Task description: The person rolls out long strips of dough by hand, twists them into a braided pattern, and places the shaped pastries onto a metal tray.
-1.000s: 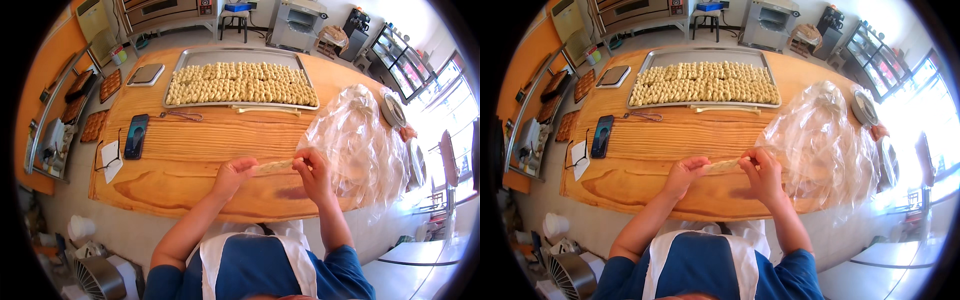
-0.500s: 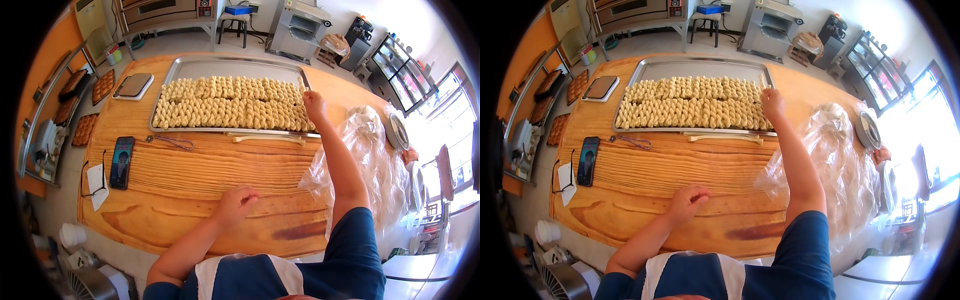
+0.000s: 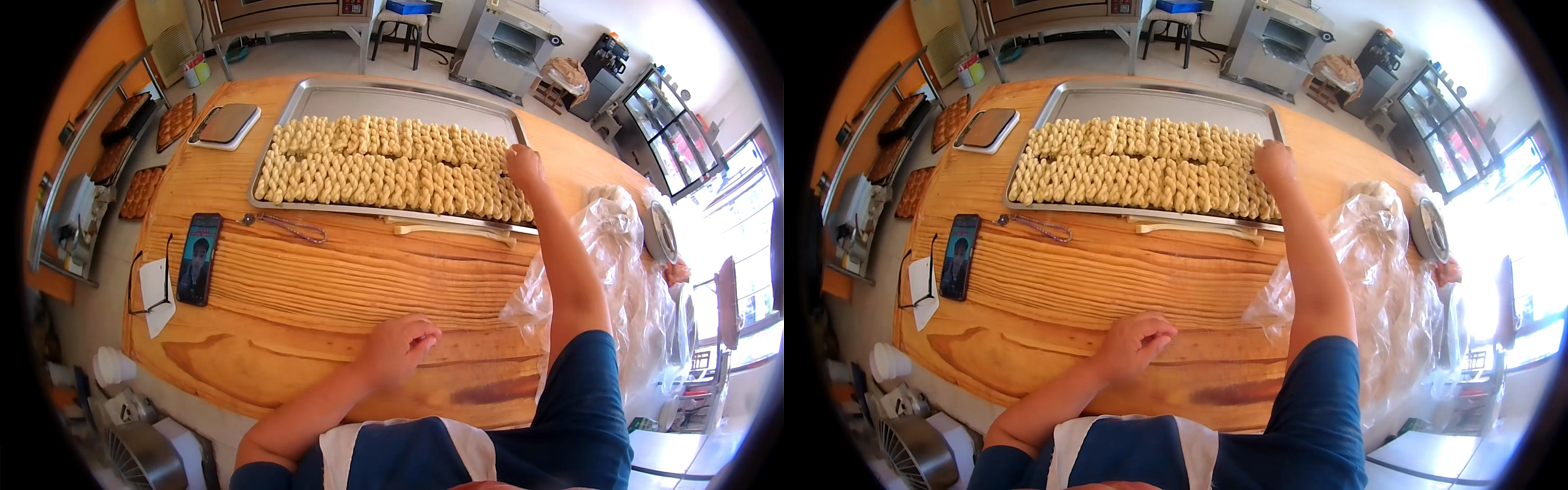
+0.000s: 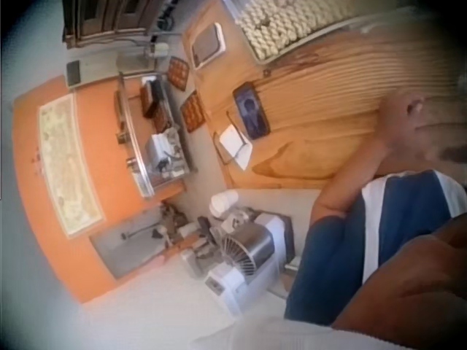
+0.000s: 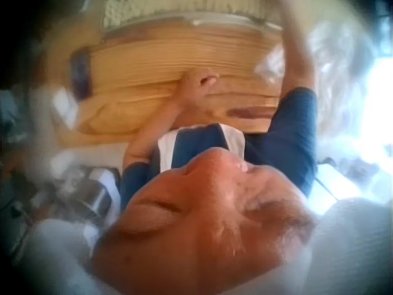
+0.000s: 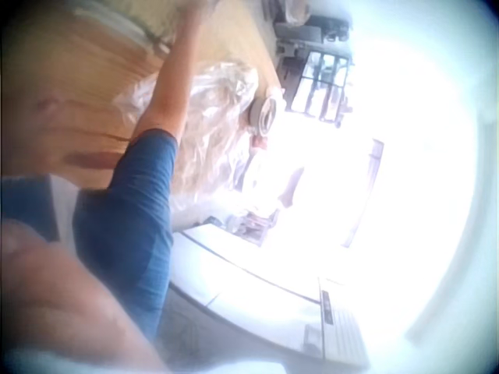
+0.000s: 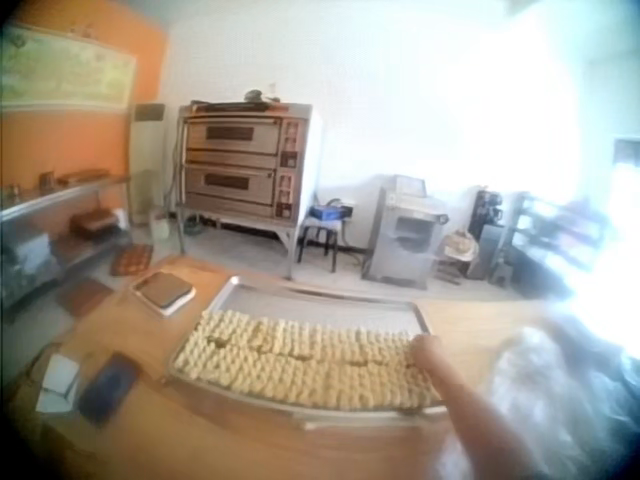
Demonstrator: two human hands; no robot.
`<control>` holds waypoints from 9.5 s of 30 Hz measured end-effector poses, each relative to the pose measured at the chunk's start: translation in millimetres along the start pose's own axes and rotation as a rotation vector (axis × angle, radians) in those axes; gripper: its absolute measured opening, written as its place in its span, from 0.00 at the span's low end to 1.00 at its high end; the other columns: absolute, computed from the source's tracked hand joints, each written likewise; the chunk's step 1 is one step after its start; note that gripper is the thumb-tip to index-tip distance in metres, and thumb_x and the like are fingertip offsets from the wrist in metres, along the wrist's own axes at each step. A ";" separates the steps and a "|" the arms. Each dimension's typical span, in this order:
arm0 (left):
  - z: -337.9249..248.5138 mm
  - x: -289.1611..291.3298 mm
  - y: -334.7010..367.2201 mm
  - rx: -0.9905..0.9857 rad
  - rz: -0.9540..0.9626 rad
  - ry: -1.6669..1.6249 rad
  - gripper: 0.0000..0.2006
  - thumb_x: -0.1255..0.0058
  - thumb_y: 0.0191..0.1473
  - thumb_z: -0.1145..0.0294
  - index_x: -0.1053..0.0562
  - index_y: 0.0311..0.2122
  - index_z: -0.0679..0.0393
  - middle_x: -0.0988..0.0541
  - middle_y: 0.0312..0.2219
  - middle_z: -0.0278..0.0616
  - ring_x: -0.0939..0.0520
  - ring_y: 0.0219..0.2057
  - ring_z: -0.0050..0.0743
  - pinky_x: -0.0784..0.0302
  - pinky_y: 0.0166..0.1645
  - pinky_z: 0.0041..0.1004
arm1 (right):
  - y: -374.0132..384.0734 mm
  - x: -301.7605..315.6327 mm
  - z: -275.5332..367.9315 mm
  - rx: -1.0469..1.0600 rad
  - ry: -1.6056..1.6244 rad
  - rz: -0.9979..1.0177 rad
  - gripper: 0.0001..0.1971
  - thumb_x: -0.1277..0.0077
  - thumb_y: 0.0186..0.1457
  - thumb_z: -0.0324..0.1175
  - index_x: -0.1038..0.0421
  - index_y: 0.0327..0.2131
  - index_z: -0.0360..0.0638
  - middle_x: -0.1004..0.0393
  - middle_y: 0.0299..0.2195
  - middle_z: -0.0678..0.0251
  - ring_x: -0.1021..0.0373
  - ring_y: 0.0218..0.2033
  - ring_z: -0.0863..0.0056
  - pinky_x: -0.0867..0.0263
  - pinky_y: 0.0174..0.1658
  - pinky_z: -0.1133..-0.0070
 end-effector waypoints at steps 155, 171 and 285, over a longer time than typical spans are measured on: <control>23.8 140.8 -155.1 0.145 -0.153 1.203 0.43 0.56 0.44 0.42 0.50 0.55 0.71 0.47 0.55 0.58 0.50 0.58 0.50 0.61 0.61 0.43 | -307.3 -11.5 49.6 0.588 -0.025 0.111 0.49 0.54 0.40 0.62 0.54 0.54 0.28 0.56 0.57 0.47 0.61 0.60 0.58 0.64 0.61 0.70; 4.7 124.5 -212.5 0.131 -0.131 1.169 0.42 0.58 0.47 0.42 0.50 0.55 0.71 0.46 0.54 0.60 0.49 0.58 0.51 0.61 0.60 0.44 | -374.6 4.9 32.5 0.643 -0.039 0.178 0.48 0.53 0.41 0.60 0.55 0.55 0.29 0.56 0.57 0.48 0.59 0.60 0.58 0.61 0.60 0.68; -10.8 20.9 -76.5 -0.255 -0.369 0.677 0.12 0.45 0.40 0.71 0.31 0.33 0.59 0.31 0.38 0.46 0.31 0.39 0.46 0.34 0.42 0.36 | -352.4 9.7 -11.6 0.039 0.479 -0.149 0.06 0.47 0.41 0.29 0.29 0.27 0.43 0.31 0.26 0.62 0.32 0.30 0.64 0.37 0.33 0.73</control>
Point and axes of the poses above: each hand's wrist, its own y-axis towards the middle knuckle, its own x-axis out of the back of the hand, z = x × y, the point moved 5 cm from there along y, towards the middle knuckle
